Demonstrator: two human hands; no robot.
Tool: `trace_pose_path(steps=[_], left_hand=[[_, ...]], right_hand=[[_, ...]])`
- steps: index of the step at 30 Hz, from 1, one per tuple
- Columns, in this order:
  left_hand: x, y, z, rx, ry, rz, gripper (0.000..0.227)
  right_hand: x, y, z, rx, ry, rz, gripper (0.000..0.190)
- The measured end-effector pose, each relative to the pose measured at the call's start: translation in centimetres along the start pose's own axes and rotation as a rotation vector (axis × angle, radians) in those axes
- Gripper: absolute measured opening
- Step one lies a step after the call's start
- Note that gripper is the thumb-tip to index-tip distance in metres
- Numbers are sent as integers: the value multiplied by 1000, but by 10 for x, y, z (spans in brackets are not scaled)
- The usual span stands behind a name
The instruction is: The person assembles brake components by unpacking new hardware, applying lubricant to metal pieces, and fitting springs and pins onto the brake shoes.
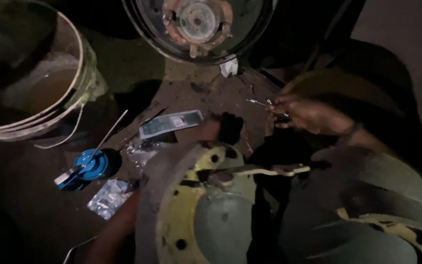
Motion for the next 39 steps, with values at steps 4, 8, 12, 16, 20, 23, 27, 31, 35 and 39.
trace_pose_path(steps=[4,8,12,16,20,23,27,31,35,39], left_hand=[[-2,-22,-8,-17,-18,-1,26],[-13,-14,-16,5,-38,7,26],[-18,-6,-10,29,-75,69,26],[-9,-1,1,61,-125,158,26],[21,5,28,130,-195,296,27],[41,17,58,229,-226,354,27],[14,51,88,394,-279,295,29],[-17,50,67,276,-362,462,30],[-20,91,64,72,-256,576,35],[-22,115,87,65,-172,604,36]], right_hand=[[-17,-4,6,-138,-69,-12,64],[-60,-31,17,63,-142,170,58],[-87,-69,-23,223,-315,394,41],[-72,-79,-70,313,-474,531,27],[-55,-60,-91,282,-475,633,25],[-46,-57,-112,242,-439,712,23],[-15,-68,-159,296,-330,702,25],[14,-94,-226,200,82,539,26],[46,-143,-289,326,38,400,26],[54,-149,-307,430,-24,470,30]])
Point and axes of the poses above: each hand's wrist, its own z-axis away from the middle knuckle, its own y-axis out of the back of the hand, x = y × z, the point moved 2 cm from there along -z, towards the middle knuckle, and after that the axes turned 8 degrees about -y, right-handed, at the moved point
